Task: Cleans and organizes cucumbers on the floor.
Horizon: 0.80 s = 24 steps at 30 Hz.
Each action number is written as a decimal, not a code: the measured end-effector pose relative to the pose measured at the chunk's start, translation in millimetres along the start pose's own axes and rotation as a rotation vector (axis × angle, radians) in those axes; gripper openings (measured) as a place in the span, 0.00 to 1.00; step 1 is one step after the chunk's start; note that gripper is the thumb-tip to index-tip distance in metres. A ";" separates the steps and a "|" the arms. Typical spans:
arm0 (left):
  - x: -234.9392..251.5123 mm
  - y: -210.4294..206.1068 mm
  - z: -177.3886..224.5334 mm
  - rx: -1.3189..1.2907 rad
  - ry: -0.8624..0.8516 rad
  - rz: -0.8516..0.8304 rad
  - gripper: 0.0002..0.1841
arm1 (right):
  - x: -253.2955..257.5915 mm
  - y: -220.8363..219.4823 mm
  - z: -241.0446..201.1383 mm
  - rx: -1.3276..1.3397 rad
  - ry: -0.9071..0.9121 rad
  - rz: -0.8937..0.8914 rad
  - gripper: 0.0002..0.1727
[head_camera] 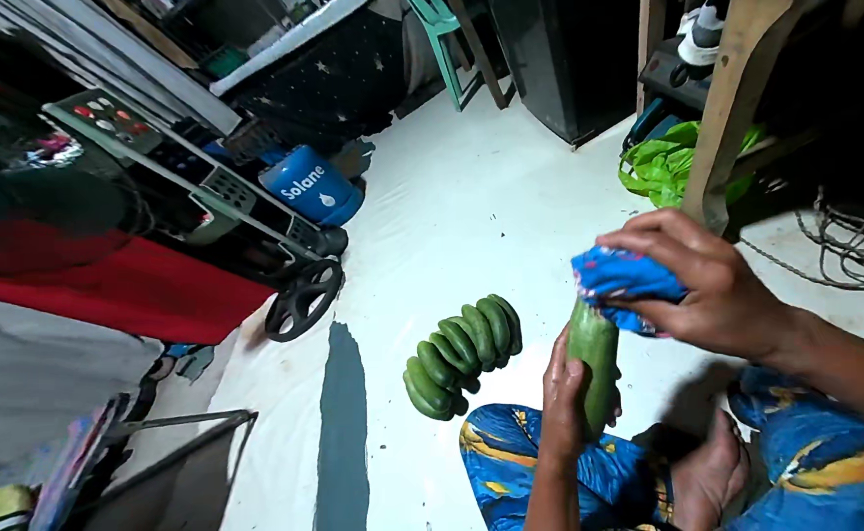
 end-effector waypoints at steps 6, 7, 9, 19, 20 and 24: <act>1.4 -0.1 -5.0 -0.648 0.127 -0.110 0.30 | 2.9 32.2 6.0 -0.053 -0.062 0.205 0.29; 1.7 0.4 -2.7 -0.649 0.123 -0.111 0.31 | 2.1 32.9 5.1 -0.026 -0.067 0.192 0.30; 1.0 0.0 1.8 -0.635 0.123 -0.103 0.32 | 1.2 30.9 1.0 -0.006 -0.041 0.167 0.30; -6.1 -3.9 20.4 -0.119 -0.034 0.068 0.45 | -7.0 8.6 -16.2 -0.236 0.186 0.127 0.27; -6.1 -2.4 22.0 -0.046 -0.045 0.092 0.49 | -9.8 4.2 -18.9 -0.248 0.215 0.104 0.26; -5.2 3.0 27.6 0.141 -0.143 0.208 0.40 | -24.5 -18.7 -30.4 -0.182 0.336 -0.129 0.19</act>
Point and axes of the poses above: each hand's wrist, its own x-axis towards the middle knuckle, its own y-axis out of the back of the hand, z = x × y, the point moved 4 cm from there along x, towards the middle knuckle, and after that the axes turned 15 degrees about -y, right-handed, at the moved point
